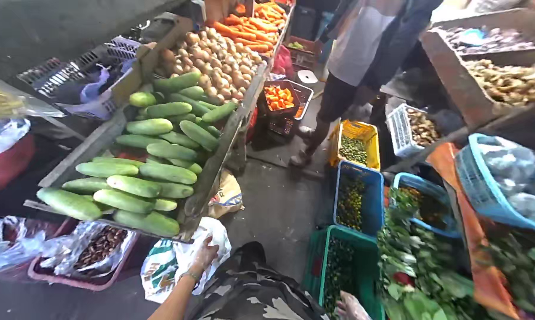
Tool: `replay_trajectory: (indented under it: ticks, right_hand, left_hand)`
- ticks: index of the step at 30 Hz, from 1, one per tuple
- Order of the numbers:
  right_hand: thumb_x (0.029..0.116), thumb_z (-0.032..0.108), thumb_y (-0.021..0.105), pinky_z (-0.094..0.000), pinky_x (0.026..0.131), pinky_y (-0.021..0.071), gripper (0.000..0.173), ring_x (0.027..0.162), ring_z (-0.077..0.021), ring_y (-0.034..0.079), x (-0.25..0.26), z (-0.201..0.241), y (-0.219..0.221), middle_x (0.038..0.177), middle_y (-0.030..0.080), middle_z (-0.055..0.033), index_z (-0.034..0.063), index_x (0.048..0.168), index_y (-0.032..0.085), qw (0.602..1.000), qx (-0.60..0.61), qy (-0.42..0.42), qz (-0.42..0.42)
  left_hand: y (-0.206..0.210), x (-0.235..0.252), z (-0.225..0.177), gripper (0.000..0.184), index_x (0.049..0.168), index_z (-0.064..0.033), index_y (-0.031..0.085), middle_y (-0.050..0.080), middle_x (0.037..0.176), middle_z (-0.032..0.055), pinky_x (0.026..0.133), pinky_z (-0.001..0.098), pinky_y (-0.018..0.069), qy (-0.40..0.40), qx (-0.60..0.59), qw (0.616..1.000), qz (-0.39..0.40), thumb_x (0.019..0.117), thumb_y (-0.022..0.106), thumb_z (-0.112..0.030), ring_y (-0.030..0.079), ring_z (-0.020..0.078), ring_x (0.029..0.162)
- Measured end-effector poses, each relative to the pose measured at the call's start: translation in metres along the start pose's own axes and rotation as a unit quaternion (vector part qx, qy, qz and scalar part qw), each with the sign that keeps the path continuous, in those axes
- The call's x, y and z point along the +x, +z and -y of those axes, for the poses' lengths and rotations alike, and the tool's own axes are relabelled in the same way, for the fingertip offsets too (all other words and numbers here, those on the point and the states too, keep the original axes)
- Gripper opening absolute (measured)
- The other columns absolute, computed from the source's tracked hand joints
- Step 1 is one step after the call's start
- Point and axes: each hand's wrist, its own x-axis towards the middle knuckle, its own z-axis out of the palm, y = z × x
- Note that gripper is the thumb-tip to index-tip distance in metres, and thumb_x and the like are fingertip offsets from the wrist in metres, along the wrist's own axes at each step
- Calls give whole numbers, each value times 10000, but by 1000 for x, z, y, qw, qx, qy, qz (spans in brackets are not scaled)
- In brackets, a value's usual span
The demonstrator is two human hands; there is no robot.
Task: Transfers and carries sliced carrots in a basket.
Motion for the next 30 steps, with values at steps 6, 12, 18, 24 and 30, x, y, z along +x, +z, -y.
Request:
replay_trajectory:
  ticks: [6,12,18,24,30]
  right_hand:
    - [1116,330,401,-533,915,538,481,1152,-379,637,53,186,29,1399,559,-257,54,1509,420,994,-27,-100,43]
    - [1113,255,431,-516,902,532,424,1080,-364,654,75,272,40,1299,612,-261,15,1459,473,990,-87,-89,69]
    - [1110,269,418,-502,858,535,439,1035,-345,655,131,276,4,1291,609,-263,3,1455,468,997,-54,-30,50]
    - [1118,269,404,-510,925,532,451,1096,-368,651,150,387,51,1327,595,-275,-35,1443,481,970,-208,-48,119]
    - [1127,253,395,-471,938,539,444,1094,-339,672,159,557,153,1323,614,-257,-16,1475,455,935,-291,-123,163]
  left_hand:
    - [39,62,-77,571,1563,-56,361,577,1384,268,936,552,526,-7,4,1000,-7,1045,560,-190,636,397,1161]
    - [73,116,-223,478,1488,-2,466,564,1410,267,1083,524,458,115,168,975,84,1062,538,-204,594,384,1260]
    - [126,125,-334,456,1499,-37,466,583,1389,238,1005,480,509,153,134,976,78,1065,496,-174,643,341,1168]
    - [128,128,-357,505,1521,-18,425,606,1332,267,1017,491,505,151,82,983,60,1042,523,-146,647,361,1150]
    - [75,178,-406,528,1563,-72,351,606,1310,242,870,453,551,90,-91,992,0,1065,514,-143,661,312,1054]
